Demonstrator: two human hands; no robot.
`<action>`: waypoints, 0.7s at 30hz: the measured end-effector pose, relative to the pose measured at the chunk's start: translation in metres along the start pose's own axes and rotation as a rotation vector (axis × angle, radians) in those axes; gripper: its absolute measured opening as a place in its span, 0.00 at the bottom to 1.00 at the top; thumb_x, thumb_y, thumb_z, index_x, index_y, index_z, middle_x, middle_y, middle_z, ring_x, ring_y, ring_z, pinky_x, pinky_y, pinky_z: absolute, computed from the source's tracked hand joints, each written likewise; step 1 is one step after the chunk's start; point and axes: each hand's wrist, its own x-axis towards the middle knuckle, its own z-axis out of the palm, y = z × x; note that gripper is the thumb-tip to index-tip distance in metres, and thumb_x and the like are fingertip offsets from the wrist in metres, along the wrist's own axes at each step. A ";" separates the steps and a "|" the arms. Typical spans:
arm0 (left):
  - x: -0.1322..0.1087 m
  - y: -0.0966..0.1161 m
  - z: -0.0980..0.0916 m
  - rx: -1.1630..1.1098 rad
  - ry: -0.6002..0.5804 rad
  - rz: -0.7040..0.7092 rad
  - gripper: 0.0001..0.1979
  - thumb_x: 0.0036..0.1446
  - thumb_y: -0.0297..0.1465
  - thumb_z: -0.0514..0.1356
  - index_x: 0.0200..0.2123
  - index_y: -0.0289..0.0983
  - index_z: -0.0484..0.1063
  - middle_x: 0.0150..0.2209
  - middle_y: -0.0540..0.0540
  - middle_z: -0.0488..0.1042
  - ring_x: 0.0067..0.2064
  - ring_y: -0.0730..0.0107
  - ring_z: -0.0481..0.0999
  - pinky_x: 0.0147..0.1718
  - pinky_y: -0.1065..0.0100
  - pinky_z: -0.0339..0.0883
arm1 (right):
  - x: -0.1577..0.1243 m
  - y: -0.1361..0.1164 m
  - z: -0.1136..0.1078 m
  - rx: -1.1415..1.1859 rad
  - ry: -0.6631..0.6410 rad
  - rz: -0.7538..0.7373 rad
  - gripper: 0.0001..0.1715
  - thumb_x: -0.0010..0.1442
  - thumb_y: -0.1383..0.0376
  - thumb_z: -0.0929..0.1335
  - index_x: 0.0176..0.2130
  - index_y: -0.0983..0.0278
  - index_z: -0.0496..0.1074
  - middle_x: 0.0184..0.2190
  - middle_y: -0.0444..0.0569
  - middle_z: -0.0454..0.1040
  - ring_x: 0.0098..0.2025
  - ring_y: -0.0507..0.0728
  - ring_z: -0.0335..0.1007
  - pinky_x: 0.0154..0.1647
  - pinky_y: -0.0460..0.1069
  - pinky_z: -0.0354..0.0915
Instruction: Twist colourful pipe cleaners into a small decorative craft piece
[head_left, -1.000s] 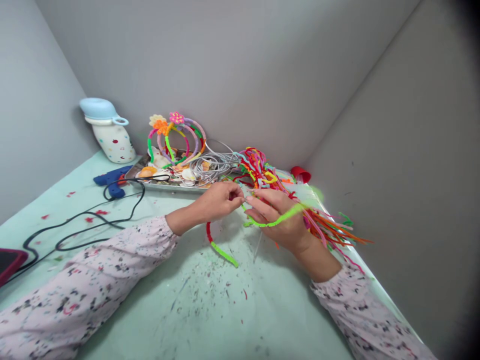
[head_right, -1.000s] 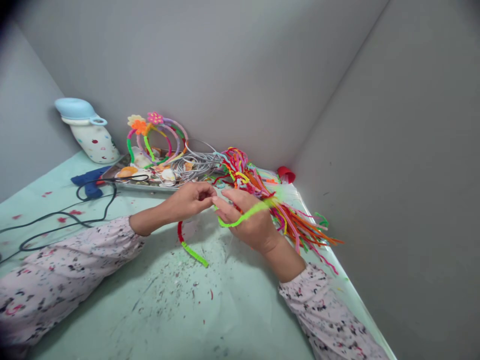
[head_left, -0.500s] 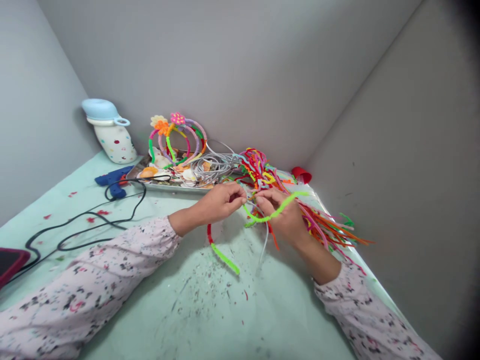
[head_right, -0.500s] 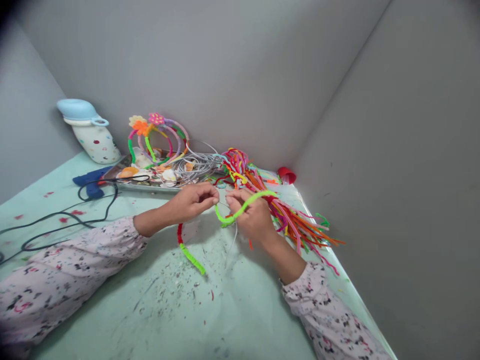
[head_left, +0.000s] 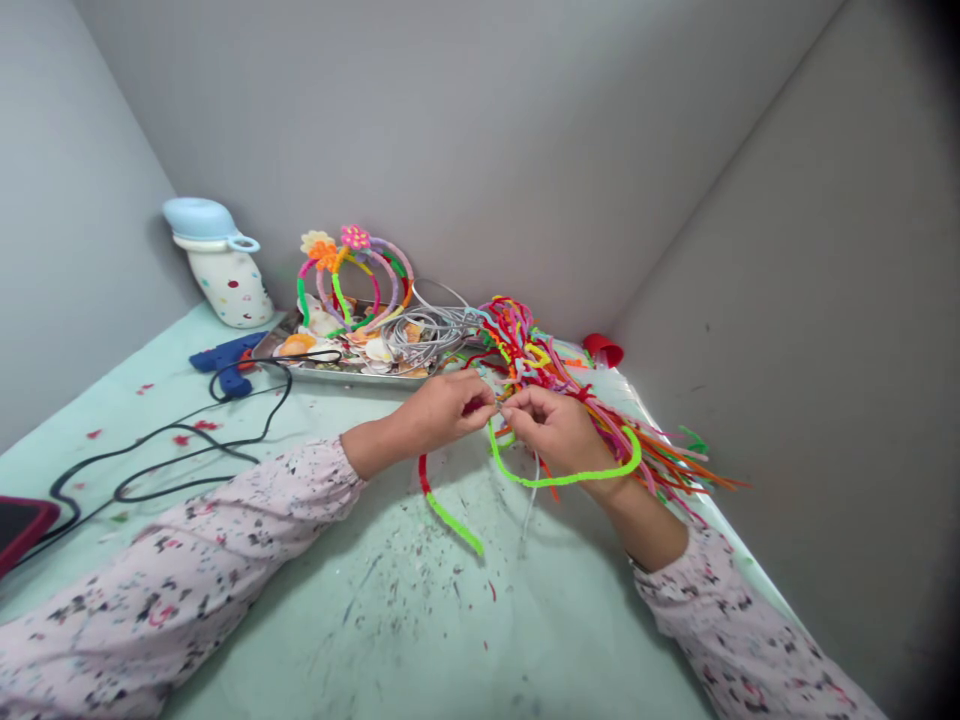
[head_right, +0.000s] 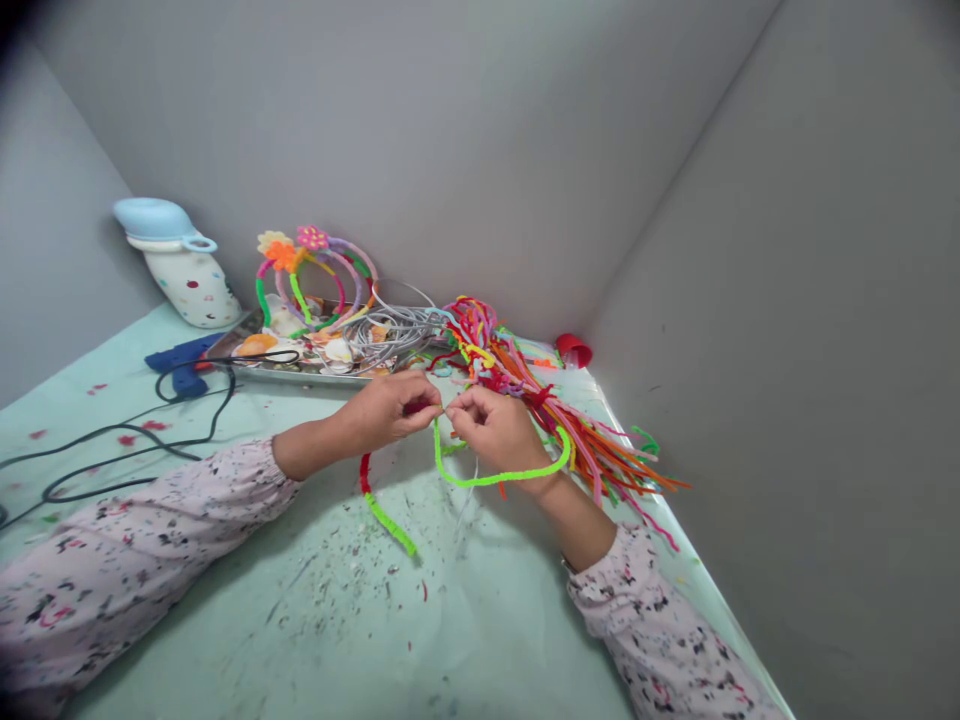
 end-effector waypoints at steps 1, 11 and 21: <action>0.000 0.000 0.001 0.008 -0.001 0.005 0.05 0.57 0.28 0.57 0.30 0.34 0.70 0.29 0.49 0.70 0.31 0.75 0.67 0.31 0.73 0.60 | 0.000 -0.001 -0.001 -0.004 -0.006 -0.004 0.09 0.56 0.62 0.65 0.32 0.64 0.73 0.23 0.42 0.71 0.23 0.49 0.62 0.24 0.44 0.58; -0.001 0.003 -0.003 -0.026 -0.029 -0.037 0.05 0.58 0.29 0.57 0.31 0.34 0.70 0.29 0.49 0.70 0.29 0.76 0.67 0.30 0.73 0.60 | 0.001 0.003 0.000 -0.055 0.000 -0.034 0.07 0.56 0.65 0.64 0.31 0.64 0.72 0.23 0.42 0.72 0.23 0.49 0.64 0.25 0.44 0.59; 0.001 0.005 -0.005 -0.114 -0.050 -0.140 0.04 0.55 0.25 0.57 0.32 0.33 0.72 0.29 0.49 0.72 0.30 0.75 0.69 0.31 0.72 0.61 | 0.000 0.011 0.002 -0.150 0.027 -0.127 0.08 0.58 0.63 0.65 0.37 0.63 0.72 0.26 0.44 0.75 0.27 0.51 0.69 0.29 0.45 0.63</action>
